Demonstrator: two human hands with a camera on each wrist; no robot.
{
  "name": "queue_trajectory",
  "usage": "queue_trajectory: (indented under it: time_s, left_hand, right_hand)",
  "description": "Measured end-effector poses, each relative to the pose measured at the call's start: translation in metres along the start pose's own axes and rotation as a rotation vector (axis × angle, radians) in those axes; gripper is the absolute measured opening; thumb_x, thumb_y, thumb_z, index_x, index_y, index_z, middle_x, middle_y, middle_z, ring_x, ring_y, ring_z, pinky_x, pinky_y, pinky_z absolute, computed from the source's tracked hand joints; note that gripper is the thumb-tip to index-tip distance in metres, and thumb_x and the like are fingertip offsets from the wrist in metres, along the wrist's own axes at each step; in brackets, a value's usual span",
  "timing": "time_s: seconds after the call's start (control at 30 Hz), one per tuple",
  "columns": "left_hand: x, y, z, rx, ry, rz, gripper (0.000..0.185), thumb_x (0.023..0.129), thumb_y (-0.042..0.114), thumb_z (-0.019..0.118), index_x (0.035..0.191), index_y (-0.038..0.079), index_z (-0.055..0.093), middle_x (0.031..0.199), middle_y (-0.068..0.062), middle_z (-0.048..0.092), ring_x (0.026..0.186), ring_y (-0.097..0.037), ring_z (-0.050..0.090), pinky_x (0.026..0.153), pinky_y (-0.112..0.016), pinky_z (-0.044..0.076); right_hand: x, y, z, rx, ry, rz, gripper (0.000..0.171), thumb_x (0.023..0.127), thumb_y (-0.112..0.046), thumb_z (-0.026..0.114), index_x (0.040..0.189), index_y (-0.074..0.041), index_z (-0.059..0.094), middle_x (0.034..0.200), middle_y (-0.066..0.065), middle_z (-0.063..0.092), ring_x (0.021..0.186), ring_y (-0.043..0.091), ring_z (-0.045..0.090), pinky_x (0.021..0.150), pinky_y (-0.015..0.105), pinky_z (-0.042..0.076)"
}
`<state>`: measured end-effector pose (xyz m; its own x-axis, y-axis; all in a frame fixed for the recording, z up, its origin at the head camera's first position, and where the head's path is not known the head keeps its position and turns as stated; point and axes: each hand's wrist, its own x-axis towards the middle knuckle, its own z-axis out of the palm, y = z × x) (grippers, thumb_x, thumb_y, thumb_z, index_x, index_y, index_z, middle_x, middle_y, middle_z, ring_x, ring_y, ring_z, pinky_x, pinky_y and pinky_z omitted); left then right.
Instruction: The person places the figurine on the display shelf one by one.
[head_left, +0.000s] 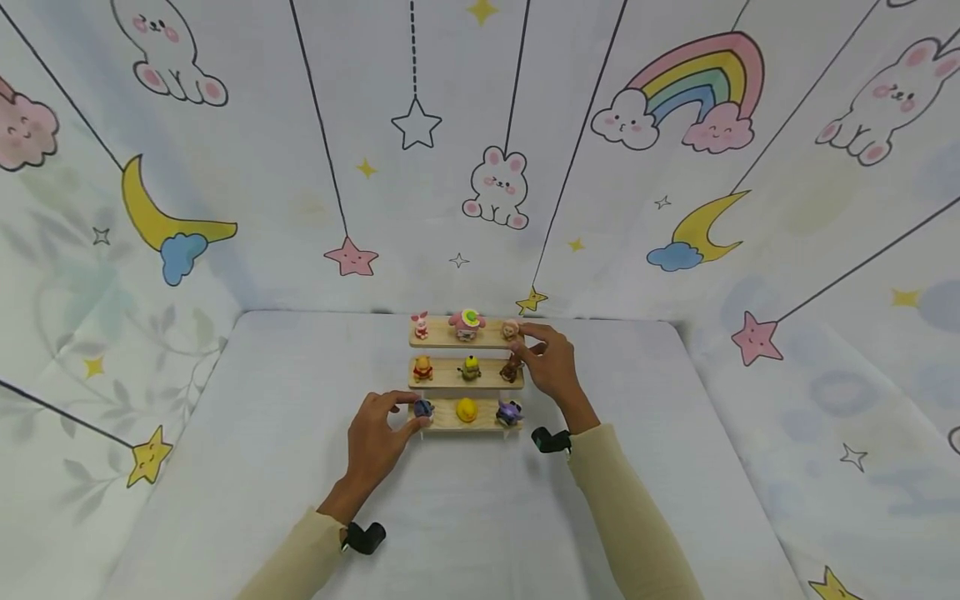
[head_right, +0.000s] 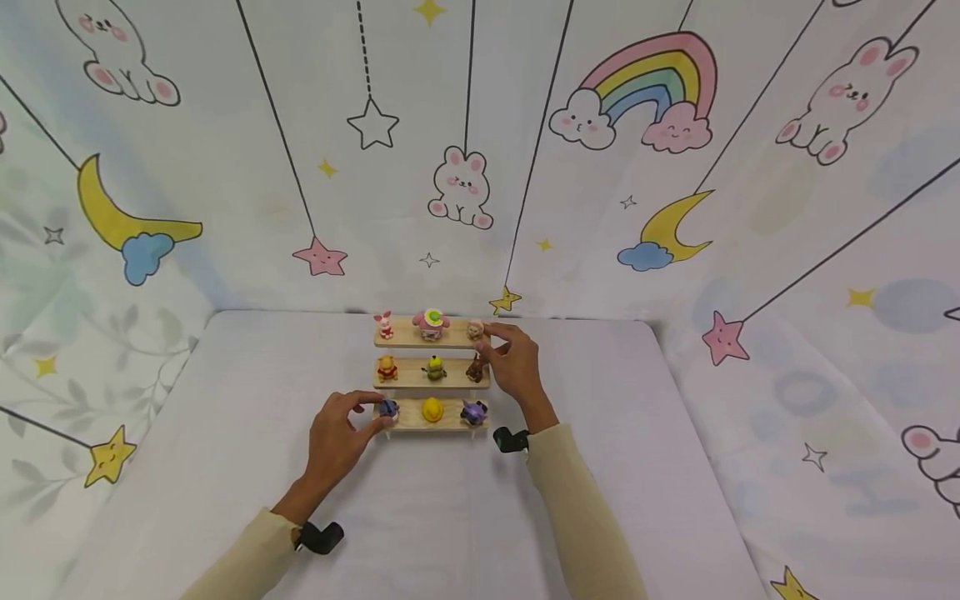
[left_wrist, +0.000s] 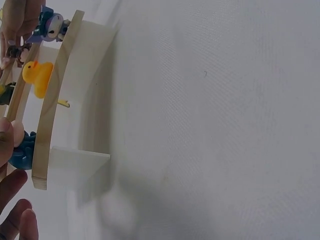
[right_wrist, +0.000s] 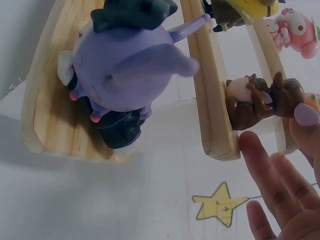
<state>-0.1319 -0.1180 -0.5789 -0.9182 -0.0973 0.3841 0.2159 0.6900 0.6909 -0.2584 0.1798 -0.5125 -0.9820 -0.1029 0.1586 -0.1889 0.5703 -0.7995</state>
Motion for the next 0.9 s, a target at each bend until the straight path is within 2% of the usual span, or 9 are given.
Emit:
queue_trajectory:
  time_s: [0.23,0.53,0.77,0.9]
  left_hand:
    - [-0.003,-0.004,-0.007,-0.002,0.023,0.011,0.046,0.078,0.037,0.096,0.118,0.022,0.079,0.106,0.002,0.078,0.093,-0.026,0.065,0.072,-0.033,0.051]
    - [-0.002,-0.013,-0.013,0.038,0.037,-0.008,0.044,0.081,0.037,0.094,0.119,0.021,0.078,0.111,0.003,0.080,0.095,-0.015,0.062,0.074,-0.033,0.051]
    - [0.003,-0.018,-0.027,0.050,0.100,0.035,0.040,0.085,0.034,0.092,0.119,0.019,0.078,0.110,-0.001,0.078,0.097,-0.018,0.062,0.067,-0.030,0.049]
    - [0.008,-0.022,-0.036,0.066,0.134,0.050,0.036,0.087,0.031,0.090,0.119,0.017,0.078,0.112,-0.004,0.078,0.099,-0.022,0.062,0.067,-0.033,0.050]
  right_hand:
    - [0.001,-0.001,0.001,-0.002,-0.007,-0.004,0.040,0.100,-0.029,0.077,0.137,-0.016,0.073,0.143,0.009,0.069,0.096,0.036,0.078,0.077,0.045,0.063]
    - [0.002,-0.001,0.002,-0.011,-0.009,-0.023,0.041,0.101,-0.029,0.075,0.139,-0.013,0.072,0.144,0.011,0.068,0.097,0.035,0.078,0.076,0.046,0.063]
    - [0.001,0.001,0.002,-0.012,-0.026,-0.029,0.044,0.101,-0.031,0.074,0.140,-0.011,0.070,0.147,0.013,0.065,0.098,0.035,0.078,0.076,0.045,0.063]
    - [0.002,0.002,0.002,-0.021,-0.027,-0.036,0.044,0.101,-0.030,0.075,0.140,-0.011,0.070,0.146,0.013,0.066,0.102,0.036,0.077,0.079,0.047,0.063]
